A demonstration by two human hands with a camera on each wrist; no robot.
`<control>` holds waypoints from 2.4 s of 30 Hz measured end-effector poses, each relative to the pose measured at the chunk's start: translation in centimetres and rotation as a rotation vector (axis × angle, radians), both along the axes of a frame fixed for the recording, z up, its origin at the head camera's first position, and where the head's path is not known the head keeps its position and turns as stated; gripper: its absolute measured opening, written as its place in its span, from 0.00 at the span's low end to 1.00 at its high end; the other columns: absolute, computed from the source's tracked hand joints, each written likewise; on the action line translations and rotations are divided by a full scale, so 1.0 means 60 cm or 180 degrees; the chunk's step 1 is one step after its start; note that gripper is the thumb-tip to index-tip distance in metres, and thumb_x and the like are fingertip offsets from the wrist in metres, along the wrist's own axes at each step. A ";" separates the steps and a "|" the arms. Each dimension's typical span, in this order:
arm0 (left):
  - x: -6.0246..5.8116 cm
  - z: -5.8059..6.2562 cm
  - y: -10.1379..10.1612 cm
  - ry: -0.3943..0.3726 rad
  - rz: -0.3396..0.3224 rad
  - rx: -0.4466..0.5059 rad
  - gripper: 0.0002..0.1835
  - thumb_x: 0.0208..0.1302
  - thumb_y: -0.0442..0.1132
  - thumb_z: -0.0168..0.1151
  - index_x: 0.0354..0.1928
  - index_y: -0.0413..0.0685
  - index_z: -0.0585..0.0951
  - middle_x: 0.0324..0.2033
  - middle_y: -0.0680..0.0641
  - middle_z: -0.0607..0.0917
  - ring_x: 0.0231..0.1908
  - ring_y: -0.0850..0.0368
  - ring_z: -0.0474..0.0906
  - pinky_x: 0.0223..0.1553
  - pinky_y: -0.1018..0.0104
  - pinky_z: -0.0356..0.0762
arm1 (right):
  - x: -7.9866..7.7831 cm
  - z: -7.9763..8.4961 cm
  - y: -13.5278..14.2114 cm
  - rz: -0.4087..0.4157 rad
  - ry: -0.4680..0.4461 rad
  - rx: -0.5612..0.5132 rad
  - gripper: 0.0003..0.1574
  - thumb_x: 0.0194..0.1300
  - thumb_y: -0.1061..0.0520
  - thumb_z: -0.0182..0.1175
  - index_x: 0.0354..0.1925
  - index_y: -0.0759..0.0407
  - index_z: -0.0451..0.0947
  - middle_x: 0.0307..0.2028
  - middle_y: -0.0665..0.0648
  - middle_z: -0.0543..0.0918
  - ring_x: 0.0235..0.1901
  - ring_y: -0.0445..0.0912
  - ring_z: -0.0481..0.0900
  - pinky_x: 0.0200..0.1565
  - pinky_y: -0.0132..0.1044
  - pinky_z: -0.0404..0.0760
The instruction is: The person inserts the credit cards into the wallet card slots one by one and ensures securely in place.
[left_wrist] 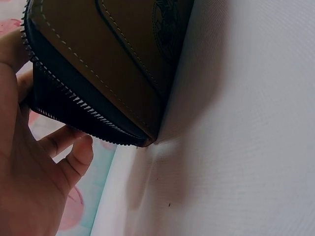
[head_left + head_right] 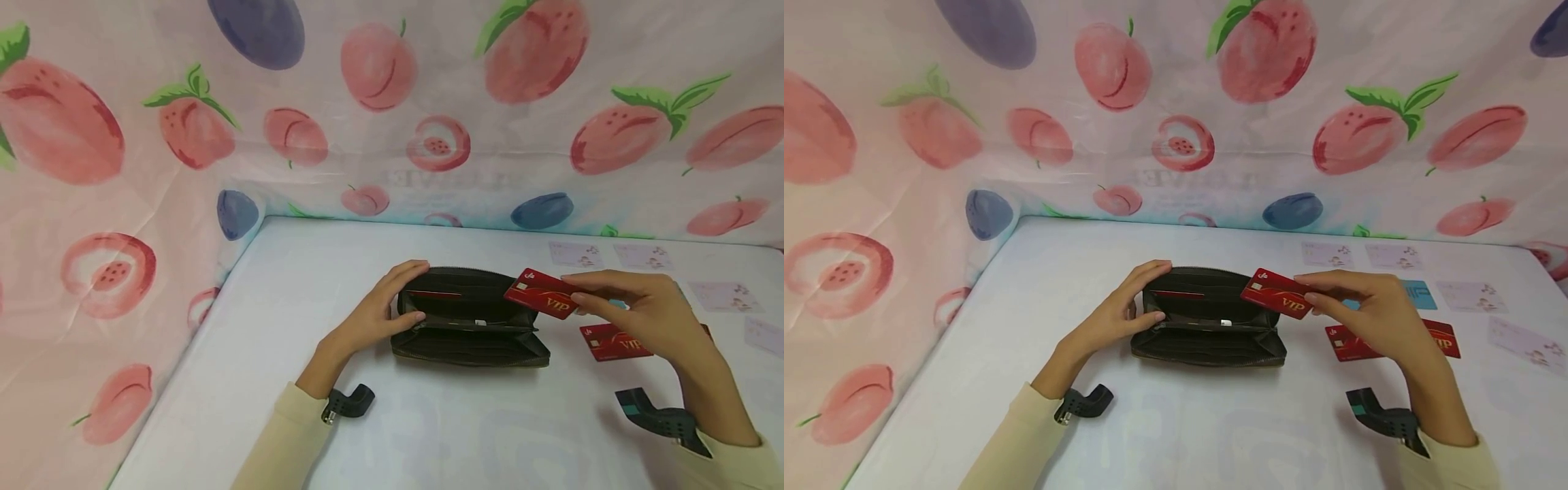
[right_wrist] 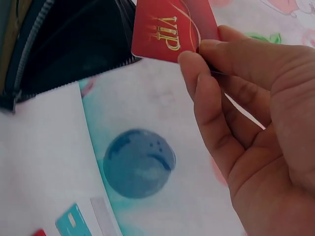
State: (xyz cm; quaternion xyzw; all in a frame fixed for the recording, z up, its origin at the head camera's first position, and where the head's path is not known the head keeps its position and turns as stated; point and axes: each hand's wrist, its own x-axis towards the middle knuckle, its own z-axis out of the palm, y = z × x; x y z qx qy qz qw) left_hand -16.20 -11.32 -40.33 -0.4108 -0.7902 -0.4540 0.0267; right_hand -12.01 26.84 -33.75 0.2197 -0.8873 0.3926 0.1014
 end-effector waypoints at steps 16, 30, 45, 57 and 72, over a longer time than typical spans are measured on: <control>0.001 -0.002 0.001 -0.0065 0.0030 -0.0017 0.37 0.63 0.38 0.64 0.72 0.46 0.59 0.70 0.51 0.58 0.69 0.56 0.51 0.66 0.54 0.52 | -0.017 -0.006 -0.060 0.0145 0.0468 -0.0121 0.28 0.50 0.74 0.69 0.50 0.56 0.83 0.41 0.47 0.85 0.33 0.33 0.83 0.38 0.22 0.75; 0.000 0.001 0.001 -0.0020 0.0002 0.0010 0.37 0.63 0.37 0.64 0.71 0.44 0.60 0.69 0.49 0.59 0.69 0.55 0.52 0.66 0.55 0.52 | -0.026 -0.033 -0.097 -0.0065 0.0698 0.0055 0.26 0.51 0.71 0.70 0.47 0.52 0.85 0.40 0.51 0.86 0.37 0.34 0.80 0.41 0.19 0.72; -0.002 0.001 -0.001 0.0002 -0.0014 0.0023 0.37 0.63 0.37 0.64 0.71 0.44 0.59 0.69 0.47 0.59 0.69 0.55 0.51 0.66 0.55 0.52 | -0.036 -0.052 -0.111 0.0136 0.1092 -0.0042 0.26 0.45 0.74 0.72 0.42 0.53 0.87 0.31 0.46 0.85 0.27 0.35 0.72 0.29 0.25 0.69; -0.002 0.003 0.000 -0.0050 0.0012 -0.0035 0.37 0.64 0.38 0.63 0.72 0.47 0.59 0.70 0.51 0.58 0.69 0.56 0.51 0.66 0.54 0.52 | -0.038 -0.053 -0.110 0.0102 0.1271 0.0157 0.25 0.46 0.72 0.72 0.41 0.51 0.86 0.29 0.46 0.83 0.24 0.35 0.69 0.27 0.26 0.69; -0.001 0.005 0.000 -0.0092 0.0020 -0.0060 0.37 0.64 0.38 0.63 0.72 0.47 0.58 0.70 0.51 0.58 0.70 0.56 0.50 0.66 0.52 0.52 | -0.032 -0.052 -0.101 -0.0028 0.1383 0.0389 0.24 0.44 0.72 0.72 0.41 0.53 0.86 0.28 0.50 0.79 0.26 0.38 0.64 0.24 0.26 0.63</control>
